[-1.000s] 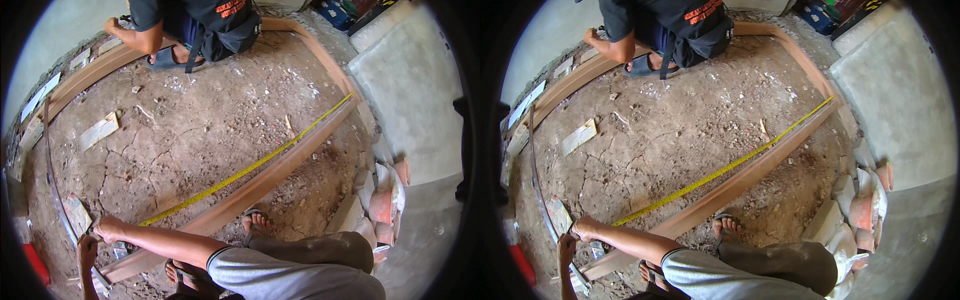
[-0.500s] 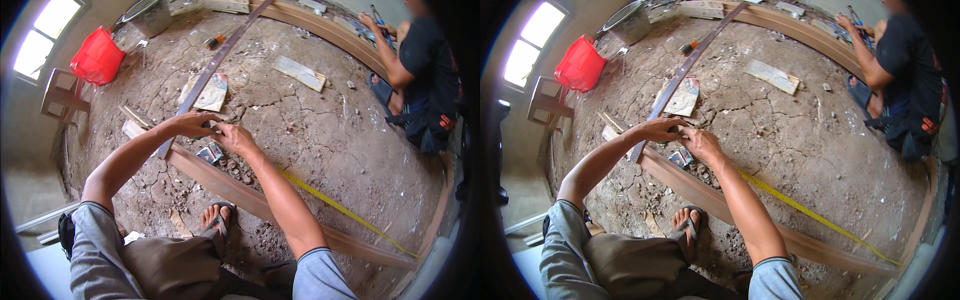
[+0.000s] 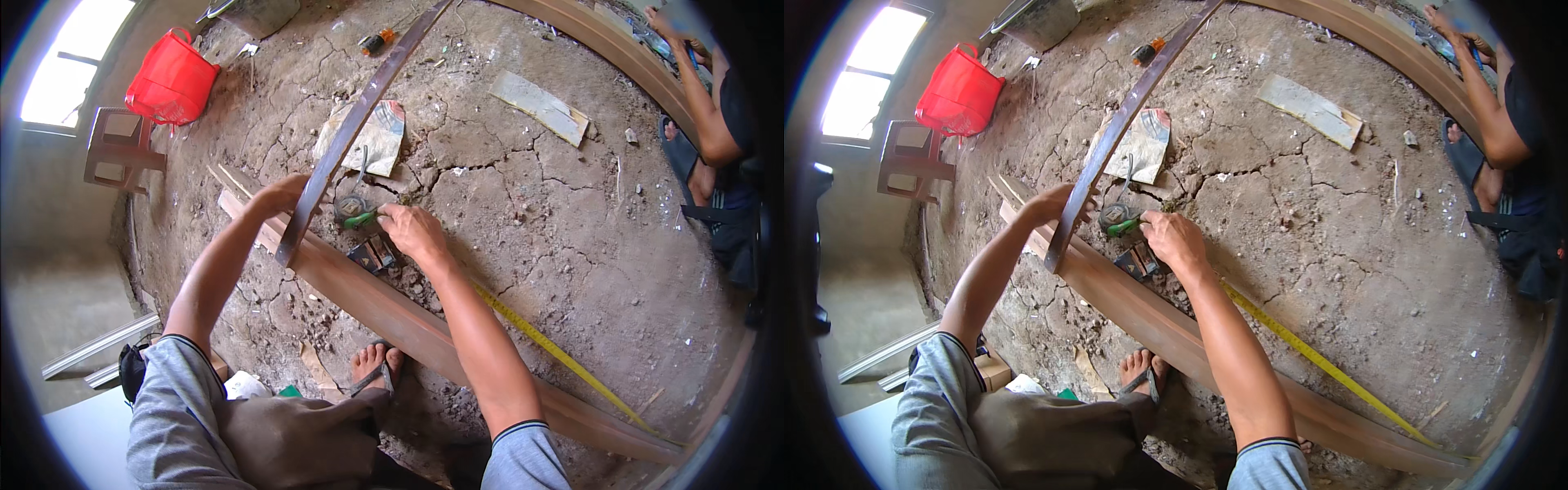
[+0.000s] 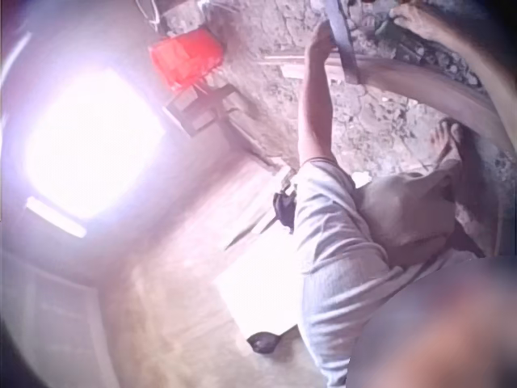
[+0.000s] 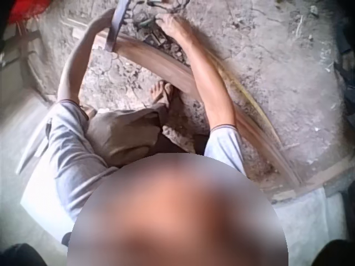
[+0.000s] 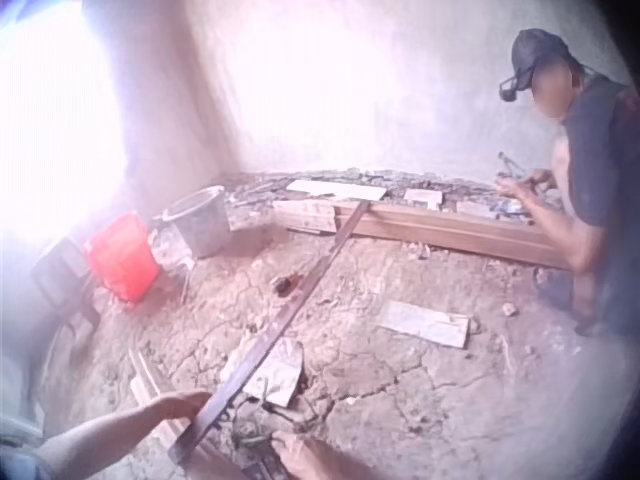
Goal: The person measures and marks wooden planks using a tape measure and pencil, then uses a screwdriver to fasten small wooden blocks to the frame. Another person works nearby on the same frame.
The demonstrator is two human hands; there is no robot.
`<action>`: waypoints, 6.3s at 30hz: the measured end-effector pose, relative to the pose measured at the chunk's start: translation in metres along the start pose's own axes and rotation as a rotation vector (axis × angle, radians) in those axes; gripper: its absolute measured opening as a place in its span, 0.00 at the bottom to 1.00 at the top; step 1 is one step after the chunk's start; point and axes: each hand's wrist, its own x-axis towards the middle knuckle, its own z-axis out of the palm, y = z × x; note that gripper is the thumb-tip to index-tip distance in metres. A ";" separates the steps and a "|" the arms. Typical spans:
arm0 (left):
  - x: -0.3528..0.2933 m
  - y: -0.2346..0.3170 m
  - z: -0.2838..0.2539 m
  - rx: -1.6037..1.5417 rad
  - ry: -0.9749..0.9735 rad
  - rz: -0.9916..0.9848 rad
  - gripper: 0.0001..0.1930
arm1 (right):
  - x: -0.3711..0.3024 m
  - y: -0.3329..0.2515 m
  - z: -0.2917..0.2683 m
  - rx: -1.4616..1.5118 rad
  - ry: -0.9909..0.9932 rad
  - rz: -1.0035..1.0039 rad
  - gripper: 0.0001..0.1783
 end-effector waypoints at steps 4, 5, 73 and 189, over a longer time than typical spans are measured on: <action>0.011 0.010 0.019 0.002 -0.109 -0.017 0.50 | 0.022 -0.015 0.011 -0.035 0.028 -0.051 0.14; 0.011 0.013 0.022 0.029 -0.109 -0.020 0.50 | 0.024 -0.016 0.013 -0.021 0.028 -0.049 0.13; -0.010 -0.039 -0.103 0.552 -0.070 0.144 0.07 | -0.521 0.154 -0.222 -0.298 0.064 0.523 0.06; -0.032 -0.151 -0.296 1.381 0.075 0.065 0.17 | -0.576 0.290 -0.197 -0.568 0.234 1.255 0.09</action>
